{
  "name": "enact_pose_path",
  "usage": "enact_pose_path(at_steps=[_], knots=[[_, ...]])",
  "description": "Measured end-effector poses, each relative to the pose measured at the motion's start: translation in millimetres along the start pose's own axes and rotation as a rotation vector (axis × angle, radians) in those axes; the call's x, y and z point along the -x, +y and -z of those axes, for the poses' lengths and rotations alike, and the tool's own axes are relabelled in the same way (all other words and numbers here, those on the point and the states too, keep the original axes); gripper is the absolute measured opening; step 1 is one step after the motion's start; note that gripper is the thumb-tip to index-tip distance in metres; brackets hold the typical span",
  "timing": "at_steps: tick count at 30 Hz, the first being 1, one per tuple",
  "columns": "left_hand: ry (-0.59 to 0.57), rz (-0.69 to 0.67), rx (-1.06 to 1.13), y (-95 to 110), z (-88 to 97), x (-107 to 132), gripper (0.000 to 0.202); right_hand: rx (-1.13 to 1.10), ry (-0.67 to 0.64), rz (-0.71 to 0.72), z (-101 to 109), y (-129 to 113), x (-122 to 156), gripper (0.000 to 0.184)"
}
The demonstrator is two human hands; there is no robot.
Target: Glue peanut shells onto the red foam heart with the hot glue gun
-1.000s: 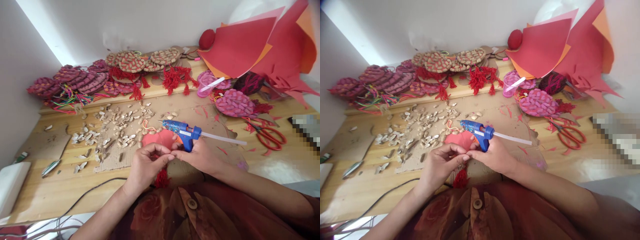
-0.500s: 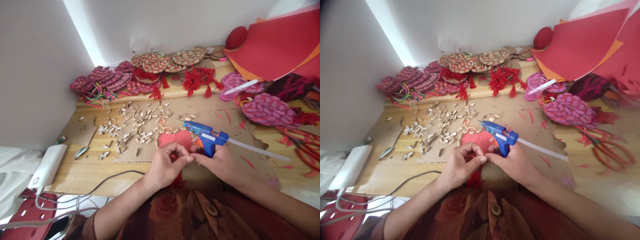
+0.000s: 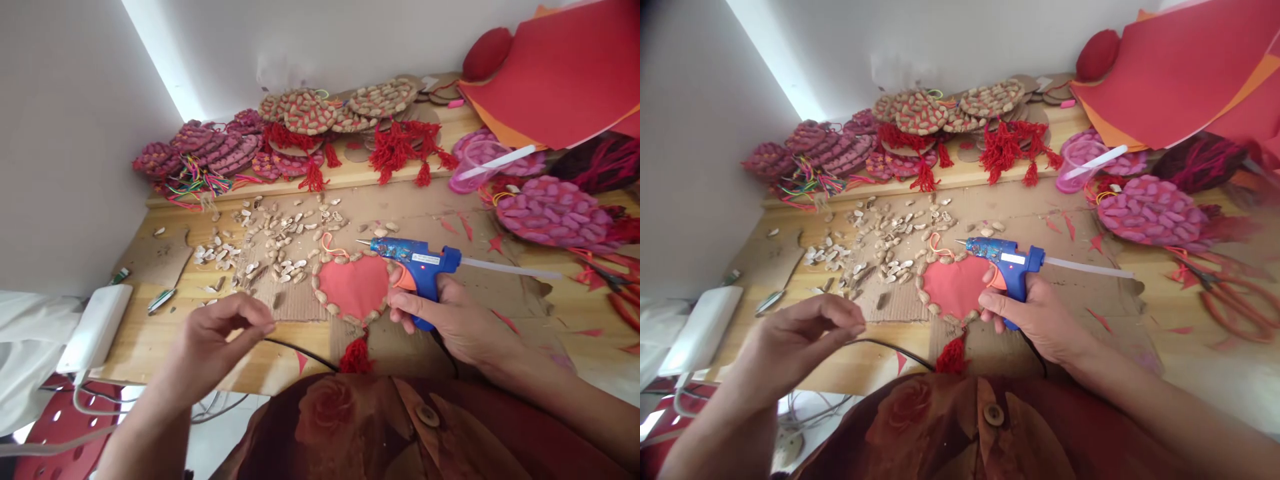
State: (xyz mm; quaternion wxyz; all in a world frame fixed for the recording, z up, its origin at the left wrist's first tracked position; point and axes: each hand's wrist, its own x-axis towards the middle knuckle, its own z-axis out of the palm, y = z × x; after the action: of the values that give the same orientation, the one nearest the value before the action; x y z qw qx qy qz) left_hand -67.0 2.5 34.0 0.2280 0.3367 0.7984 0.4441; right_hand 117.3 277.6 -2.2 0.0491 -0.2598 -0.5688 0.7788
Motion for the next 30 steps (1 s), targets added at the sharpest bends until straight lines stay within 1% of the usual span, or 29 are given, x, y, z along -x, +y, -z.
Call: enact_pose_path(at_steps=[2, 4, 5, 7, 8, 9, 10, 12, 13, 14, 15, 17, 19, 21, 23, 25, 27, 30], knots=[[0.092, 0.091, -0.231, -17.2, 24.9, 11.9, 0.012, -0.014, -0.005, -0.01, 0.7, 1.1, -0.3, 0.026], [0.11, 0.163, -0.451, -31.6, 45.3, 20.7, 0.027, -0.023, 0.009, -0.013, 1.2, 2.4, -0.6, 0.023], [0.117, 0.202, -0.586, -37.1, 53.1, 23.3, 0.03, -0.029, 0.022, -0.012, 1.3, 3.0, -0.8, 0.022], [0.167, 0.261, -0.864, -43.9, 62.0, 24.3, 0.027, -0.053, 0.046, 0.003, 1.3, 4.2, -1.7, 0.021], [0.2, 0.265, -0.966, -45.0, 62.3, 22.6, 0.028, -0.07, 0.052, 0.012, 1.4, 4.8, -2.2, 0.02], [0.24, 0.244, -1.02, -44.5, 59.4, 19.5, 0.03, -0.086, 0.055, 0.022, 1.5, 5.2, -2.9, 0.02], [0.266, 0.197, -1.015, -42.8, 53.3, 15.3, 0.031, -0.1, 0.059, 0.031, 1.7, 5.6, -3.6, 0.02], [0.35, 0.028, -0.856, -36.2, 33.0, 4.0, 0.021, -0.119, 0.072, 0.035, 1.9, 5.5, -4.6, 0.02], [0.358, -0.055, -0.776, -32.1, 20.3, -2.6, 0.024, -0.128, 0.08, 0.03, 1.8, 5.1, -4.8, 0.021], [0.361, -0.123, -0.713, -28.0, 7.2, -9.7, 0.026, -0.137, 0.083, 0.022, 1.7, 4.5, -4.9, 0.022], [0.337, -0.179, -0.657, -24.0, -5.5, -16.9, 0.027, -0.146, 0.084, 0.013, 1.4, 3.6, -4.8, 0.023], [0.286, -0.221, -0.613, -17.5, -26.7, -31.1, 0.023, -0.16, 0.076, -0.008, 0.7, 1.9, -4.3, 0.024], [0.244, -0.239, -0.632, -12.9, -40.3, -43.3, 0.018, -0.169, 0.065, -0.023, 0.2, 0.4, -3.7, 0.025], [0.215, -0.224, -0.678, -9.9, -46.9, -52.0, 0.014, -0.171, 0.05, -0.035, 0.5, -0.2, -3.5, 0.025], [0.197, -0.188, -0.721, -8.3, -48.9, -56.6, 0.011, -0.167, 0.043, -0.044, 1.5, 0.3, -3.7, 0.026], [0.194, -0.171, -0.74, -7.8, -48.6, -57.8, 0.01, -0.152, 0.048, -0.061, 2.9, 1.5, -4.0, 0.027], [0.195, -0.185, -0.736, -8.3, -47.4, -57.1, 0.011, -0.14, 0.056, -0.081, 4.0, 2.8, -4.1, 0.026], [0.165, -0.206, -0.72, -9.5, -45.7, -55.6, 0.014, -0.153, 0.049, -0.092, 4.7, 3.7, -4.1, 0.025]])
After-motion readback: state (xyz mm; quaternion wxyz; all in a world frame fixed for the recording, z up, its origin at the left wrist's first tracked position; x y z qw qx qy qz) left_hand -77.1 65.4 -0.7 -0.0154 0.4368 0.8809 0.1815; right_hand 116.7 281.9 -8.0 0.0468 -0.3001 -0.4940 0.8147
